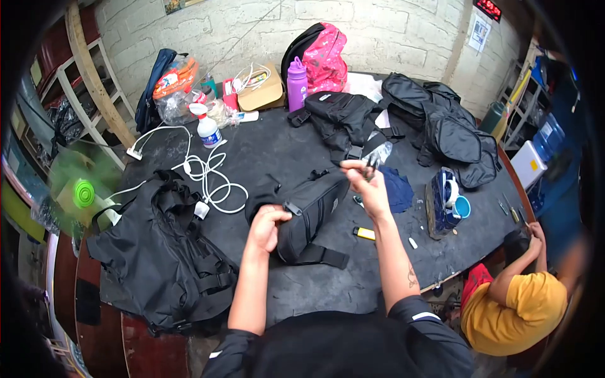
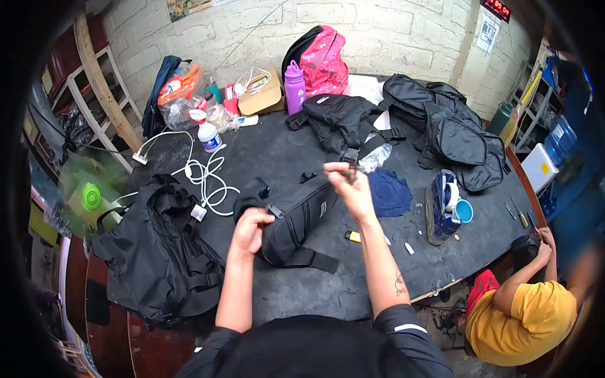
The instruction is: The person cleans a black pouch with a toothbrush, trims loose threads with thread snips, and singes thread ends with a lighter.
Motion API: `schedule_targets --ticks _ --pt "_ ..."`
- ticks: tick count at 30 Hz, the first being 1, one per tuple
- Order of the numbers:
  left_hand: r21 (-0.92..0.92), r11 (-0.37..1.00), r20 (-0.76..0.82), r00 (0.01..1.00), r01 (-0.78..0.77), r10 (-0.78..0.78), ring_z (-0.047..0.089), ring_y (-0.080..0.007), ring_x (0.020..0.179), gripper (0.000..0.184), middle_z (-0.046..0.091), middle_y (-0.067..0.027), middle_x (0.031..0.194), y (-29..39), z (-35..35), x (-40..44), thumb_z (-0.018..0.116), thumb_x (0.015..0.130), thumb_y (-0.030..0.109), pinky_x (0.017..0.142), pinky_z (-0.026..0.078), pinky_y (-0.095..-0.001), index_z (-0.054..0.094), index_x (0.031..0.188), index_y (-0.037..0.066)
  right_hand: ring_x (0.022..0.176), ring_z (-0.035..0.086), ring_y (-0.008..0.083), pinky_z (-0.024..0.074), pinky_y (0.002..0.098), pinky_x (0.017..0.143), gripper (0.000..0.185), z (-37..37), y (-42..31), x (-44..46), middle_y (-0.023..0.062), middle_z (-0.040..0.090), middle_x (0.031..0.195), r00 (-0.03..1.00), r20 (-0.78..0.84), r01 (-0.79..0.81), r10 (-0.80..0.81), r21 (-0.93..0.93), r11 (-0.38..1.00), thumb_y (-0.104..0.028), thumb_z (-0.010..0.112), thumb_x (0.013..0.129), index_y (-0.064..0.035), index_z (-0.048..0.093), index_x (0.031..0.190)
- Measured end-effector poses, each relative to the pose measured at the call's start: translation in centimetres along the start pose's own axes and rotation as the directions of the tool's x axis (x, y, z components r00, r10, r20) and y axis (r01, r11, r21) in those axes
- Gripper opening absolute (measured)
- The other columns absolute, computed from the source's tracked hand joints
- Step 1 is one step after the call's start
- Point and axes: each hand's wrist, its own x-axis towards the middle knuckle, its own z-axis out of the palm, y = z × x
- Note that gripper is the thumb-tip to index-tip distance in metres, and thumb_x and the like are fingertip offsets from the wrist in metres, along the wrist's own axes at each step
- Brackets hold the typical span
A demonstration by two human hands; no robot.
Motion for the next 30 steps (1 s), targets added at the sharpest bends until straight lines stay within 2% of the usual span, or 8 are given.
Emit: schedule_targets --ticks 4,6,7,12,14,18,22,30 --pt "0.443 0.894 -0.094 0.995 0.064 -0.025 0.057 -0.0116 0.064 0.009 0.061 -0.0036 0.074 0.8 -0.8 0.8 0.061 0.080 0.007 0.062 0.045 -0.0221 0.065 0.079 -0.001 0.095 0.057 0.0106 0.0449 0.0227 0.082 0.041 2.4 1.6 -0.2 0.0060 0.060 0.100 0.963 0.246 -0.076 0.112 -0.151 0.986 0.012 0.053 0.079 -0.0019 0.052 0.117" --pt "0.913 0.348 -0.101 0.709 -0.213 0.698 0.057 -0.0132 0.065 0.011 0.061 -0.0071 0.078 1.4 2.4 -0.7 0.061 0.078 0.001 0.062 0.046 -0.0244 0.065 0.087 -0.004 0.095 0.058 0.0120 0.0442 0.0230 0.084 0.042 2.5 3.3 -0.3 0.0074 0.060 0.101 0.970 0.220 -0.094 0.100 -0.038 0.995 0.013 0.052 0.080 -0.0016 0.046 0.119" --pt "0.925 0.235 0.003 0.624 -0.300 0.782 0.060 -0.0176 0.072 0.020 0.060 -0.0100 0.083 2.1 3.5 -1.0 0.060 0.076 -0.006 0.068 0.048 -0.0264 0.064 0.095 -0.003 0.094 0.058 0.0121 0.0441 0.0229 0.084 0.040 2.5 3.4 -0.4 0.0074 0.061 0.099 0.978 0.185 -0.084 0.092 -0.051 0.995 0.012 0.053 0.081 -0.0008 0.046 0.119" --pt "0.866 0.228 0.252 0.783 -0.445 0.568 0.063 -0.0272 0.087 0.016 0.064 -0.0147 0.093 1.5 6.2 0.6 0.060 0.077 -0.001 0.075 0.049 -0.0313 0.066 0.092 -0.001 0.091 0.059 0.0109 0.0447 0.0238 0.083 0.032 2.9 3.9 -0.6 0.0079 0.062 0.092 0.994 0.081 -0.068 0.069 -0.021 0.997 0.005 0.054 0.084 0.0008 0.046 0.116" --pt "0.944 -0.050 0.297 0.773 -0.326 0.561 0.061 -0.0313 0.085 0.013 0.062 -0.0148 0.087 0.1 6.5 1.6 0.063 0.075 0.003 0.076 0.048 -0.0357 0.065 0.087 -0.002 0.091 0.059 0.0112 0.0446 0.0251 0.083 0.032 2.6 4.0 -0.9 0.0079 0.063 0.091 0.993 0.107 -0.041 0.042 -0.015 0.999 0.003 0.055 0.085 0.0011 0.046 0.116" --pt "0.957 -0.034 0.256 0.789 -0.287 0.558 0.060 -0.0328 0.081 0.005 0.060 -0.0147 0.081 -1.4 6.3 2.7 0.062 0.073 0.001 0.073 0.047 -0.0391 0.062 0.076 -0.004 0.088 0.058 0.0121 0.0448 0.0277 0.082 0.035 2.5 2.7 -3.1 0.0078 0.061 0.094 1.000 -0.023 -0.023 0.020 -0.119 0.993 -0.010 0.063 0.083 -0.0018 0.047 0.114" --pt "0.960 0.111 0.144 0.792 -0.258 0.593 0.060 -0.0337 0.075 0.005 0.059 -0.0171 0.076 -1.3 5.8 2.7 0.059 0.075 -0.001 0.069 0.047 -0.0386 0.059 0.075 -0.006 0.084 0.058 0.0217 0.0466 0.0313 0.073 0.038 2.8 1.1 -5.6 0.0091 0.056 0.092 0.988 -0.086 0.040 -0.129 -0.661 0.749 -0.017 0.071 0.074 -0.0041 0.052 0.105" --pt "0.940 0.160 0.154 0.796 -0.300 0.585 0.059 -0.0341 0.076 0.007 0.057 -0.0176 0.077 -2.1 4.5 3.4 0.055 0.079 0.000 0.070 0.046 -0.0381 0.056 0.076 -0.006 0.057 0.055 0.0212 0.0449 0.0327 0.056 0.023 4.2 0.6 -6.7 0.0069 0.057 0.081 0.972 -0.068 0.105 -0.225 -0.730 0.675 -0.013 0.073 0.069 -0.0042 0.063 0.088"
